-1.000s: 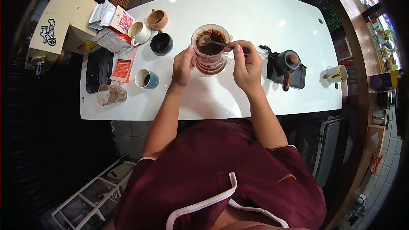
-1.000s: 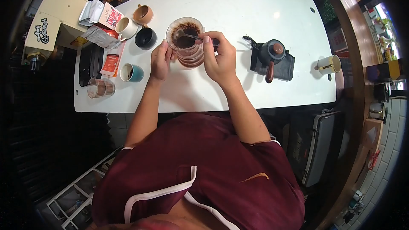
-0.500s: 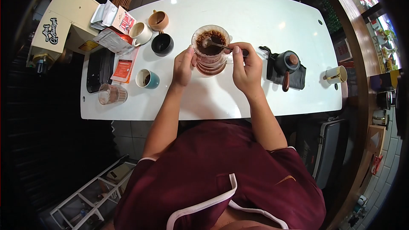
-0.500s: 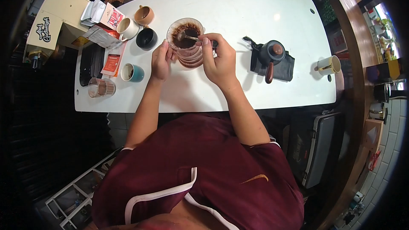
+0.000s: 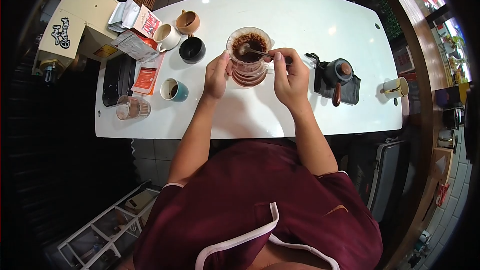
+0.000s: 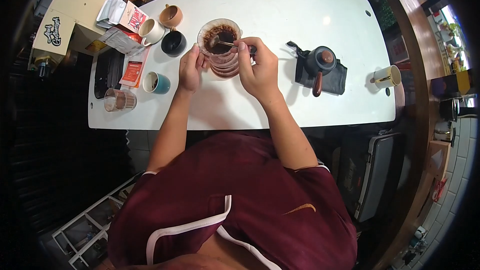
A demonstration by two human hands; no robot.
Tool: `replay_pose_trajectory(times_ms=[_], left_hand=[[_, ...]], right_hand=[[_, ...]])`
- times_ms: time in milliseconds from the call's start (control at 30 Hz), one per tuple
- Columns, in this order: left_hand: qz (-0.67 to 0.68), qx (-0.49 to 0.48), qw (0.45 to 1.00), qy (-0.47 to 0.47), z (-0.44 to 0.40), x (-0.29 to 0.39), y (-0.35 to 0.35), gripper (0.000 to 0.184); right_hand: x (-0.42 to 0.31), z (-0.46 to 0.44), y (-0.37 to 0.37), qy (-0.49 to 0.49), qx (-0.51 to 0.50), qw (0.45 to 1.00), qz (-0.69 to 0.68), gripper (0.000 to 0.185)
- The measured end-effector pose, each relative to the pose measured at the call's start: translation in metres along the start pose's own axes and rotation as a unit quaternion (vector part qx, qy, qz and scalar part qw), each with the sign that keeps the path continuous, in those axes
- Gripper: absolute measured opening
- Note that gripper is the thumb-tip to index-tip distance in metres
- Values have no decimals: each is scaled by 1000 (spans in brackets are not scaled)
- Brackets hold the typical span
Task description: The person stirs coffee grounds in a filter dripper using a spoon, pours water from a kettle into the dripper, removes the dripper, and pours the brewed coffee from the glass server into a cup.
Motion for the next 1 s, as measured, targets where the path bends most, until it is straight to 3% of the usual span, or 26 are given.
replay_pose_trajectory(times_ms=[200,400,500,600,667,767,900,1000], left_hand=[[-12,0,1000,5,-1,-1,1,40],[-24,4,1000,3,0,-1,1,41],[-13,3,1000,2,-1,-3,1,41],[-17,0,1000,-9,-1,-3,1,40],[-16,5,1000,0,-1,-3,2,39],[-9,6,1000,-6,0,-2,0,39],[0,6,1000,-15,0,-1,-2,38],[-2,8,1000,-8,0,0,-2,38]], right_hand=[[0,0,-1,-24,9,999,-35,14],[-4,-2,2,-45,-11,999,23,14],[-1,1,-2,-37,25,998,-40,14],[-6,1,0,-15,6,1000,-12,15],[-12,0,3,-57,-16,998,32,15],[-10,-1,0,1,23,1000,-6,15],[-9,0,-1,-3,4,1000,9,15],[-9,0,0,-55,-4,998,35,15]])
Point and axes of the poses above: each hand's wrist, its own z-axis away from the middle knuckle, its own y-axis out of the back of the hand, x = y × z, the point moved 1 cm from there along -z, towards the middle knuckle, and after that the axes turned 8 degrees about x, right-handed, at the moved point
